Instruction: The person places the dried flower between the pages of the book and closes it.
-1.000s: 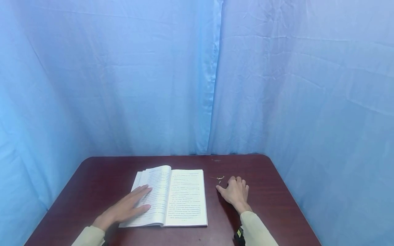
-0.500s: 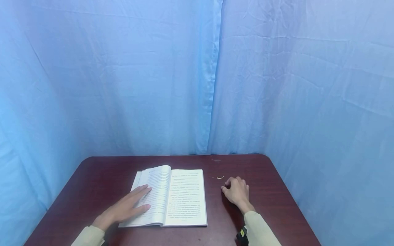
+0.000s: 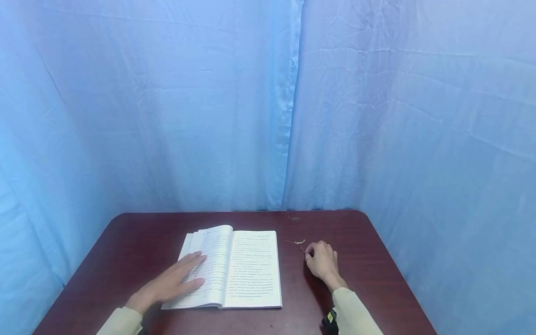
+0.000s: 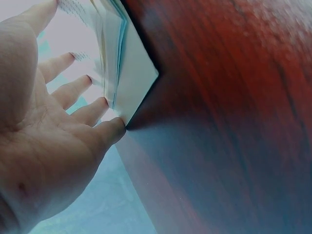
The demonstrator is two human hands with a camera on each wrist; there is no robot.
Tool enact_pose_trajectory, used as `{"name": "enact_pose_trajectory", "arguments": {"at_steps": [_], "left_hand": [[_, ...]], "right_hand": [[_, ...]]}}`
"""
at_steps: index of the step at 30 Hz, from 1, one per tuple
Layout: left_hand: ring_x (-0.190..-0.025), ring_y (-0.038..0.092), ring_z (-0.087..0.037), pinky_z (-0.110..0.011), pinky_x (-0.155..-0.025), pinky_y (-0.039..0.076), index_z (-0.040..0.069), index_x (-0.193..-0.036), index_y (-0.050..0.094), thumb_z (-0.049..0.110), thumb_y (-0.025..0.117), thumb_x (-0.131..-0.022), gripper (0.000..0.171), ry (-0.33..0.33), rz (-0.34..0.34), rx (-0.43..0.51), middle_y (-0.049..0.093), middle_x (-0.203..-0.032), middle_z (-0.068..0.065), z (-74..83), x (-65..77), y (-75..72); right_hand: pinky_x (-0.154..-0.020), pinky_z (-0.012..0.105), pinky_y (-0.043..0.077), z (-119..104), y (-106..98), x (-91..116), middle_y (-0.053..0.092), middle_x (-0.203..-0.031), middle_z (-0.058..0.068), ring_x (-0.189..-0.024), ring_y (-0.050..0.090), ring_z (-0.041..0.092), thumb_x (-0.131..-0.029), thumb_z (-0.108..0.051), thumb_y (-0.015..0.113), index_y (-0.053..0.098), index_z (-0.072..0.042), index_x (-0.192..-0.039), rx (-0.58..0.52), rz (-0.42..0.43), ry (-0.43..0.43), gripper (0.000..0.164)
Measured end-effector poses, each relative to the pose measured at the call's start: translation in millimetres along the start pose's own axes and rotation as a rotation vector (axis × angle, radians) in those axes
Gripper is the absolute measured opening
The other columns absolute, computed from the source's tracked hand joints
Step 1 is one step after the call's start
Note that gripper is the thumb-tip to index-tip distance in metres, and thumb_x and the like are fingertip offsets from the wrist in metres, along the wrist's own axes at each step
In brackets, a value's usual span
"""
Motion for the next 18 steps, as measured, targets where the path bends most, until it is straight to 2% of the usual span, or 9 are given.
{"name": "enact_pose_trajectory", "arguments": {"at_steps": [4,12,18], "left_hand": [[-0.171,0.034,-0.049,-0.073,-0.136,0.031,0.009,-0.172,0.049,0.053,0.07,-0.109,0.079,-0.008,-0.004,0.001,0.041,-0.181,-0.022,-0.4,-0.4,0.2],[-0.171,0.034,-0.049,-0.074,-0.136,0.032,0.009,-0.172,0.048,0.053,0.07,-0.109,0.079,-0.006,-0.006,0.005,0.041,-0.182,-0.022,0.0,-0.5,0.1],[-0.171,0.034,-0.049,-0.073,-0.136,0.032,0.01,-0.172,0.048,0.054,0.07,-0.109,0.079,-0.011,-0.007,0.003,0.041,-0.182,-0.021,0.5,-0.4,0.3]], "right_hand": [[-0.092,0.062,0.052,-0.6,-0.1,-0.8,0.072,-0.096,0.005,-0.095,0.067,0.029,-0.102,-0.01,0.078,0.08,-0.014,-0.091,0.012,0.001,-0.01,0.011],[-0.096,0.068,0.055,-7.9,2.0,-2.3,0.075,-0.096,0.006,-0.097,0.072,0.032,-0.1,-0.004,0.071,0.079,-0.014,-0.083,0.107,-0.045,-0.058,0.021],[-0.092,0.063,0.057,-13.0,3.1,0.7,0.073,-0.092,0.006,-0.092,0.07,0.031,-0.103,-0.004,0.066,0.077,-0.011,-0.087,0.165,-0.084,-0.066,0.022]]}}
Point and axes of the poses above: each hand's wrist, its own x-axis away from the middle knuckle, its own y-axis out of the palm, z = x × y, the point moved 6 cm from there along -x, towards the middle knuckle
